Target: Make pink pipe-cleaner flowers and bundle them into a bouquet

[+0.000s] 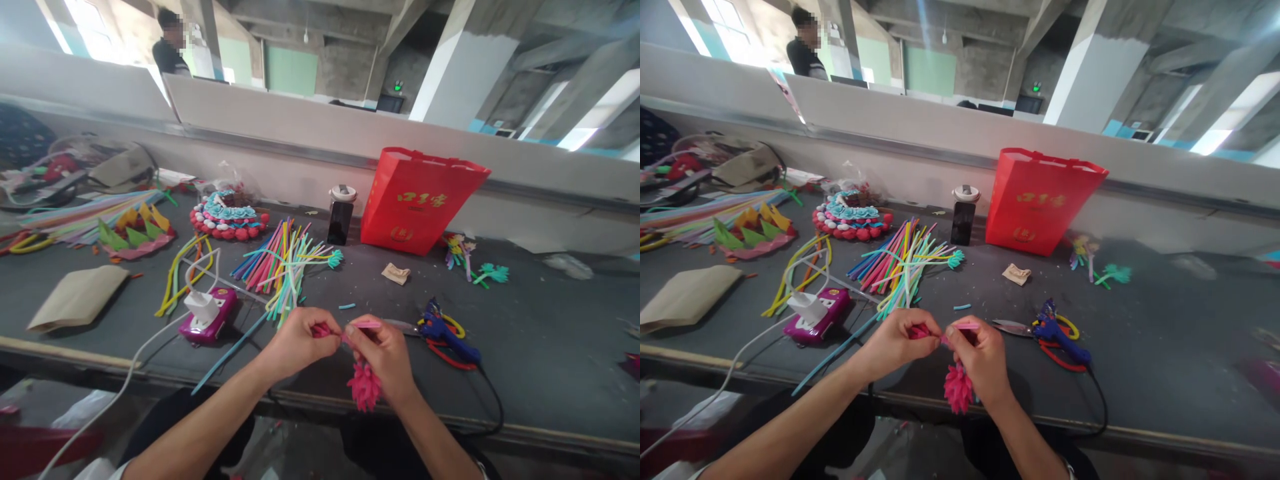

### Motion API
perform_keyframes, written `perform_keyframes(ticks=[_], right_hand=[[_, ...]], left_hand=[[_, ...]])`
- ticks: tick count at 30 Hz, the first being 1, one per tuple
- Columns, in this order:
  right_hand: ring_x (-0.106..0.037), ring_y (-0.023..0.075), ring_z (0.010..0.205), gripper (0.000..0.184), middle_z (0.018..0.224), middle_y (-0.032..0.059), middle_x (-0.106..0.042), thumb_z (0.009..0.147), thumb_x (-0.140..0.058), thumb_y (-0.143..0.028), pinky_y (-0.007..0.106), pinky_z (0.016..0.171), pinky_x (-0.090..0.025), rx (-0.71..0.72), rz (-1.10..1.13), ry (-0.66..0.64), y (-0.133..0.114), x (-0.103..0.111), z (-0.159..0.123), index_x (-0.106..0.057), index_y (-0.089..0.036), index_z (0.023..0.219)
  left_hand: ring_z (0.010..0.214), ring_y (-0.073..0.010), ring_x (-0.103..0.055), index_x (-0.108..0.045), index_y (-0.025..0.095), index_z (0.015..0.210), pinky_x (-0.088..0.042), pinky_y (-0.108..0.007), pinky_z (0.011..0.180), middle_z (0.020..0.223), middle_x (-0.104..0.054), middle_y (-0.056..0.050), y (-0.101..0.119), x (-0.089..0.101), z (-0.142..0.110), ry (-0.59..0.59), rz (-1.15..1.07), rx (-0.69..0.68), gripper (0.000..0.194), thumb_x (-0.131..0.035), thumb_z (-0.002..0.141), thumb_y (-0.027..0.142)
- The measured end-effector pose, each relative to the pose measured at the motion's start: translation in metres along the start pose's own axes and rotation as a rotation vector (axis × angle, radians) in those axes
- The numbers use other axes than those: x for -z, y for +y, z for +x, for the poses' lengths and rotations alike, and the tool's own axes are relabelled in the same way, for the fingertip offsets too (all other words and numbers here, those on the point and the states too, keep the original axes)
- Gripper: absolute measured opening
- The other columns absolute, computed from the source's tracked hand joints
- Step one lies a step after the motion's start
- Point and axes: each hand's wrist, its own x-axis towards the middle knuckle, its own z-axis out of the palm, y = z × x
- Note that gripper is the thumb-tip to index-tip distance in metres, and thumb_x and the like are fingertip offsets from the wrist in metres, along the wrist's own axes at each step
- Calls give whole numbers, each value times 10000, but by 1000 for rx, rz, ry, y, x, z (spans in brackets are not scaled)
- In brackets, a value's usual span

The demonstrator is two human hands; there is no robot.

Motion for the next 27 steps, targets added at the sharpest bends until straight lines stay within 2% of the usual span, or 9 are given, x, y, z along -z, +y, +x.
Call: perform_keyframes(ticks=[2, 5, 8, 11, 16, 21, 24, 27], right_hand=[[-483, 95, 437, 239, 562, -30, -565, 772, -704, -385, 213, 436, -377, -76, 122, -31, 2, 1, 3, -624, -170, 705], [-492, 98, 446, 258, 559, -29, -565, 761, -715, -392, 212, 446, -384, -107, 181, -78, 6, 4, 5, -616, -165, 691], [-521, 109, 483, 241, 570, -26, -572, 800, -688, -377, 225, 500, -419, -39, 71, -68, 10, 7, 6, -627, -164, 706], [-529, 118, 509, 227, 582, -22, -576, 831, -656, -362, 234, 527, -426, 18, -48, -48, 10, 8, 6, -633, -167, 717], [-530, 120, 524, 242, 574, -21, -573, 843, -645, -372, 230, 532, -420, 49, -109, -29, 6, 8, 5, -636, -167, 714], [-519, 97, 457, 240, 557, -42, -588, 774, -720, -388, 201, 461, -406, -128, 186, -26, 2, 9, 6, -609, -175, 768], [-511, 85, 405, 278, 525, -34, -609, 724, -761, -381, 179, 414, -361, -292, 305, -165, 3, 14, 9, -584, -167, 731], [-508, 77, 384, 315, 518, -21, -627, 691, -787, -396, 171, 406, -348, -408, 387, -313, 6, 19, 12, -581, -160, 723]], left_hand=[[530, -83, -445, -676, 127, 717, -321, -212, 507, 599, -562, 20, 0, 1, 0, 16, 127, -105, 84, -594, 724, 146], [655, -114, -543, -698, 152, 764, -403, -242, 645, 692, -630, -4, 2, 4, 2, -5, 364, -351, 156, -561, 755, 79], [844, -174, -580, -723, 196, 803, -411, -328, 808, 866, -684, -37, 6, 8, 3, -3, 590, -516, 156, -596, 790, 106], [988, -233, -552, -724, 223, 803, -378, -396, 867, 1043, -677, -50, 8, 8, 3, 59, 762, -561, 99, -657, 777, 155], [839, -199, -568, -651, 177, 807, -374, -388, 821, 744, -657, -21, 3, 1, 3, 47, 846, -615, 75, -592, 838, 145], [815, -194, -558, -617, 153, 846, -385, -395, 824, 765, -651, -44, -1, 0, 3, 88, 885, -783, 121, -508, 894, 132], [851, -198, -562, -610, 146, 867, -388, -403, 870, 798, -653, -56, -2, 0, 1, 81, 880, -879, 112, -507, 882, 105], [882, -200, -567, -612, 144, 934, -384, -405, 894, 827, -660, -60, -2, -1, 0, 93, 854, -915, 123, -518, 875, 93]])
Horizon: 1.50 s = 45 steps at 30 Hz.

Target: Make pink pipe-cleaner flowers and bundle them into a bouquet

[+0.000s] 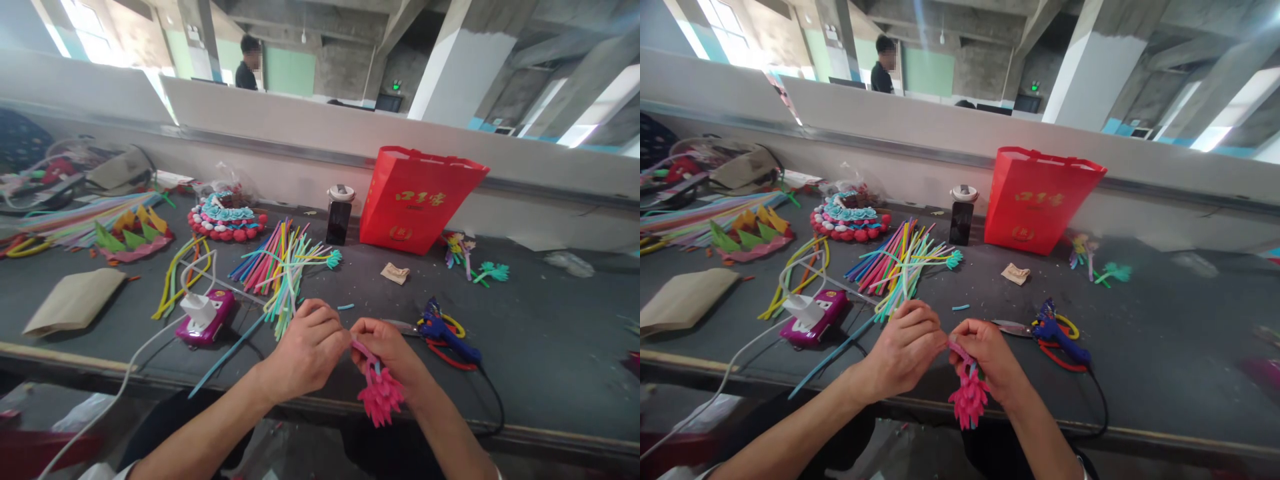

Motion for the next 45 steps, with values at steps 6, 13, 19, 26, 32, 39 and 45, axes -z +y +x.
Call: perform_keyframes(ticks=[6, 13, 19, 26, 32, 39, 45], right_hand=[[-525, 76, 462, 275, 583, -25, -641, 741, -764, -387, 180, 470, -399, 45, -83, 10, 3, 6, 3, -601, -165, 751], [-652, 187, 894, 216, 944, 32, -707, 830, -681, -348, 301, 840, -494, 507, -633, 218, -6, 3, -4, -677, -204, 991], [-639, 149, 773, 317, 833, -15, -691, 816, -637, -164, 261, 751, -486, 476, -849, 9, -3, -2, -8, -628, -221, 1128], [-648, 151, 820, 360, 881, -7, -693, 849, -541, -111, 275, 801, -488, 464, -886, -55, 1, -1, -9, -585, -235, 1184], [-620, 186, 940, 395, 1022, 31, -662, 862, -619, -124, 311, 838, -492, 676, -1095, -39, 1, -2, -11, -551, -266, 1224], [-573, 171, 867, 262, 989, 45, -626, 883, -620, -124, 286, 752, -484, 1051, -1345, -88, -4, 2, -12, -653, -270, 1098], [-570, 172, 915, 285, 1016, 55, -622, 901, -567, -104, 273, 759, -489, 1058, -1351, -174, -5, 5, -12, -659, -256, 1124]], left_hand=[[811, -194, -568, -651, 158, 945, -380, -386, 820, 759, -656, -48, -2, 2, 4, -49, -38, 141, 144, -512, 906, 146], [655, -137, -549, -690, 166, 752, -380, -259, 630, 677, -639, -5, -11, 1, 1, -251, -387, 677, 125, -572, 792, 159], [573, -109, -497, -668, 140, 686, -354, -221, 540, 600, -572, 20, -17, 2, 0, -304, -782, 953, 136, -593, 728, 245], [487, -90, -418, -674, 129, 668, -328, -213, 459, 523, -509, 34, -19, 5, 0, -352, -1060, 1114, 145, -640, 635, 265], [444, -74, -404, -656, 127, 622, -252, -210, 438, 476, -486, 41, -22, 5, 0, -314, -1183, 1187, 121, -652, 611, 248], [373, -51, -335, -654, 119, 596, -283, -222, 449, 399, -438, 60, -18, -1, 1, -277, -1360, 1222, 77, -640, 562, 187], [386, -64, -397, -666, 115, 592, -292, -221, 437, 422, -471, 43, -18, -6, 0, -232, -1383, 1280, 88, -668, 560, 198]])
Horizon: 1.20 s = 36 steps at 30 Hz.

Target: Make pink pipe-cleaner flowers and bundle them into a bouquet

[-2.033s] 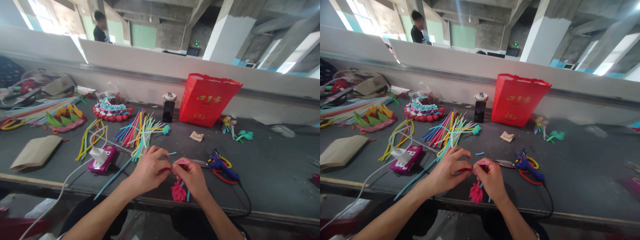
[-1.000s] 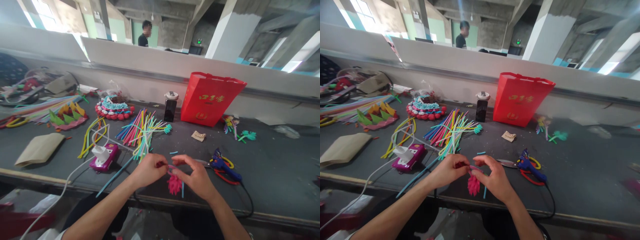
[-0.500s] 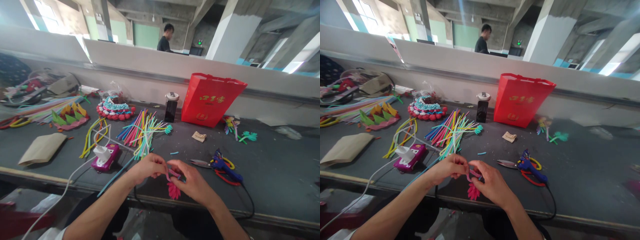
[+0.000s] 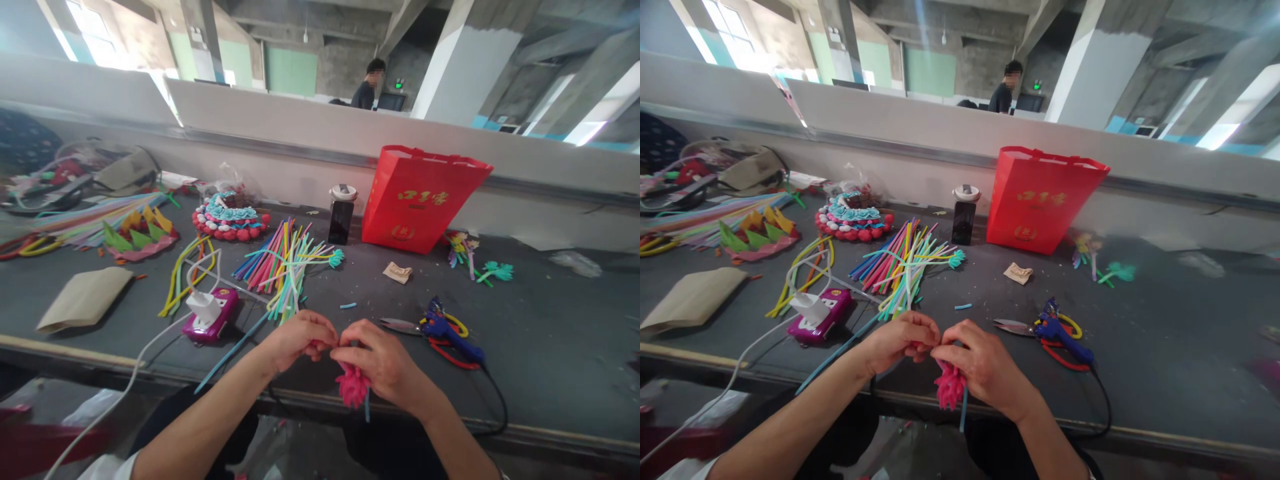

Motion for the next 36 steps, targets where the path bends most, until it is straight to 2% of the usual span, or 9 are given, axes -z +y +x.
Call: perform_keyframes(ticks=[3, 11, 16, 20, 24, 31, 33, 36], right_hand=[[-566, 177, 928, 304, 1039, 61, -621, 887, -568, -96, 287, 788, -498, -18, 25, -24, 1, 4, 0, -662, -258, 1127], [-558, 184, 904, 254, 1002, 65, -627, 935, -544, -154, 297, 779, -495, -22, -133, -72, -9, 6, 5, -690, -274, 1104], [-585, 171, 858, 258, 959, 58, -640, 926, -507, -121, 278, 729, -487, -40, 63, 69, -2, 1, -2, -676, -235, 1085], [-628, 172, 840, 204, 952, 55, -660, 918, -552, -214, 281, 737, -500, -125, 248, 185, 4, -3, -9, -662, -233, 1088], [-650, 189, 835, 149, 904, 50, -686, 894, -569, -241, 297, 743, -500, -249, 292, 266, 5, -9, -11, -676, -238, 999], [-624, 172, 700, 84, 774, 17, -694, 873, -606, -258, 274, 677, -460, -535, 272, 365, -8, -9, 1, -662, -217, 826], [-586, 157, 633, 124, 685, 0, -660, 862, -616, -280, 264, 640, -439, -617, 327, 379, -11, -9, 5, -658, -205, 773], [-521, 138, 577, 178, 602, -16, -589, 837, -638, -313, 249, 586, -407, -740, 530, 394, -9, -12, 7, -651, -188, 711]], left_hand=[[373, -54, -365, -653, 121, 572, -329, -229, 450, 412, -453, 56, -1, 1, 1, -2, -22, -2, 83, -688, 563, 196], [383, -59, -380, -680, 115, 597, -329, -227, 446, 420, -455, 47, -3, -1, 1, -21, -41, 19, 89, -666, 575, 200], [400, -54, -383, -669, 116, 603, -313, -227, 473, 445, -478, 44, 2, -2, -1, -54, -41, 0, 119, -706, 558, 219], [479, -79, -451, -701, 111, 672, -257, -221, 473, 537, -555, 11, 7, -5, -6, -33, 120, -66, 182, -731, 585, 268], [554, -95, -453, -705, 120, 697, -318, -222, 527, 583, -574, 8, 10, -10, -10, 0, 343, -228, 168, -699, 680, 287], [611, -107, -529, -672, 143, 714, -390, -220, 592, 659, -596, -5, 12, -18, -19, 116, 760, -711, 137, -577, 813, 138], [622, -110, -542, -653, 151, 718, -399, -224, 613, 650, -593, -2, 10, -18, -19, 136, 844, -810, 154, -555, 830, 111], [649, -117, -558, -640, 158, 770, -399, -238, 641, 669, -606, -5, 7, -15, -18, 154, 971, -929, 143, -539, 852, 98]])
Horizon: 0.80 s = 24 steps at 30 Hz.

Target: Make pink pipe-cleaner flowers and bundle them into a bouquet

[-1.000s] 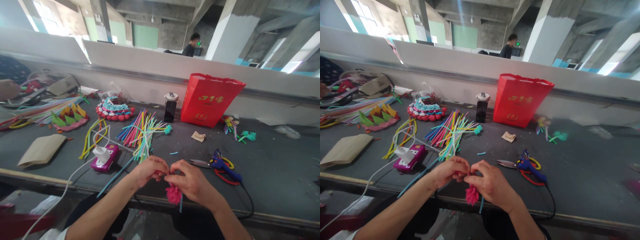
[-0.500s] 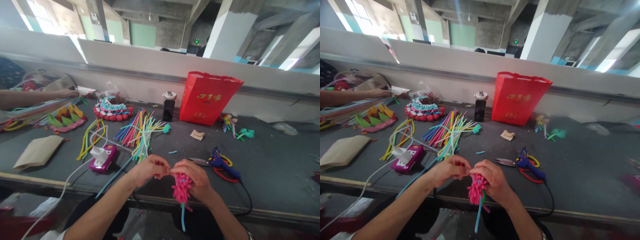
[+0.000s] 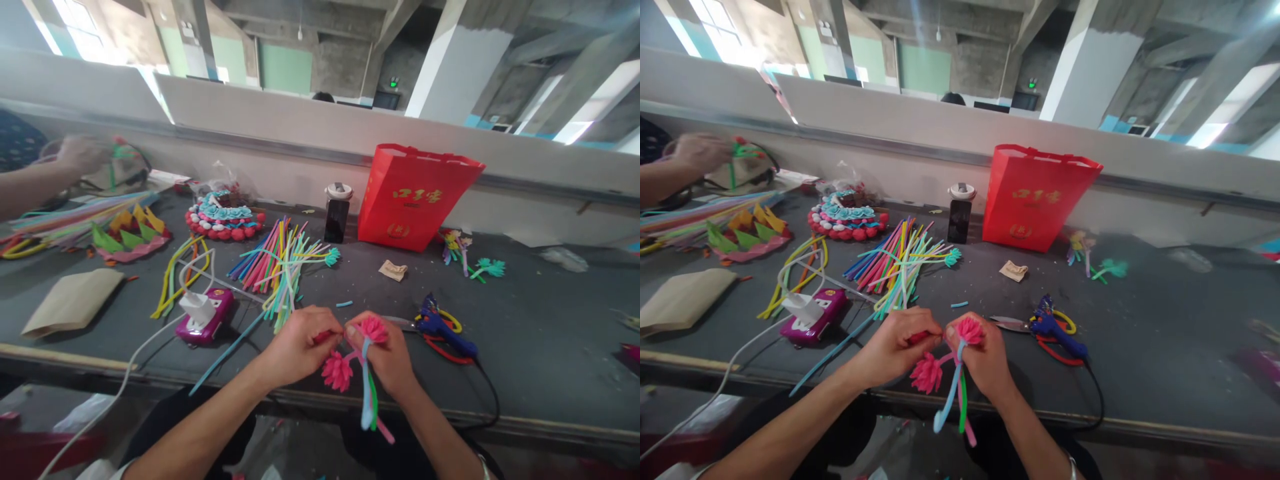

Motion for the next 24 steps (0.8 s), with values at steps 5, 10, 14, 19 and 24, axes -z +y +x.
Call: perform_keyframes(ticks=[5, 10, 14, 19, 24], right_hand=[[-485, 127, 547, 193, 606, -16, -584, 842, -648, -353, 242, 538, -389, -111, 197, -71, 5, 1, 0, -662, -179, 759], [-597, 154, 696, 68, 762, 8, -659, 850, -670, -271, 258, 669, -459, 172, -11, -59, -1, 8, -4, -684, -205, 838], [-630, 182, 853, 124, 911, 35, -672, 852, -695, -279, 289, 779, -486, 396, -106, -89, 1, 9, -6, -714, -237, 966], [-650, 168, 862, 116, 924, 36, -701, 899, -638, -233, 262, 795, -484, 363, -195, -62, 6, 8, -5, -699, -219, 996], [-628, 148, 700, 123, 768, 4, -706, 874, -656, -306, 233, 672, -459, 93, -109, -21, 3, 8, -6, -720, -204, 851]], left_hand=[[693, -129, -579, -632, 160, 865, -386, -265, 674, 746, -656, -26, -7, -3, -1, -10, 153, -172, 109, -534, 897, 123], [663, -130, -552, -626, 161, 800, -359, -285, 672, 680, -604, -13, -8, -2, 1, -57, 196, -184, 155, -516, 906, 136], [675, -141, -522, -587, 162, 697, -335, -303, 669, 657, -578, -12, -10, -1, 1, -105, 259, -126, 199, -514, 873, 105], [706, -140, -505, -624, 167, 769, -342, -303, 694, 707, -606, -12, -14, -2, 0, -125, 233, -102, 161, -531, 895, 129], [709, -151, -491, -638, 165, 807, -338, -317, 689, 696, -596, -22, -11, -1, -1, -99, 265, -154, 184, -509, 934, 199]])
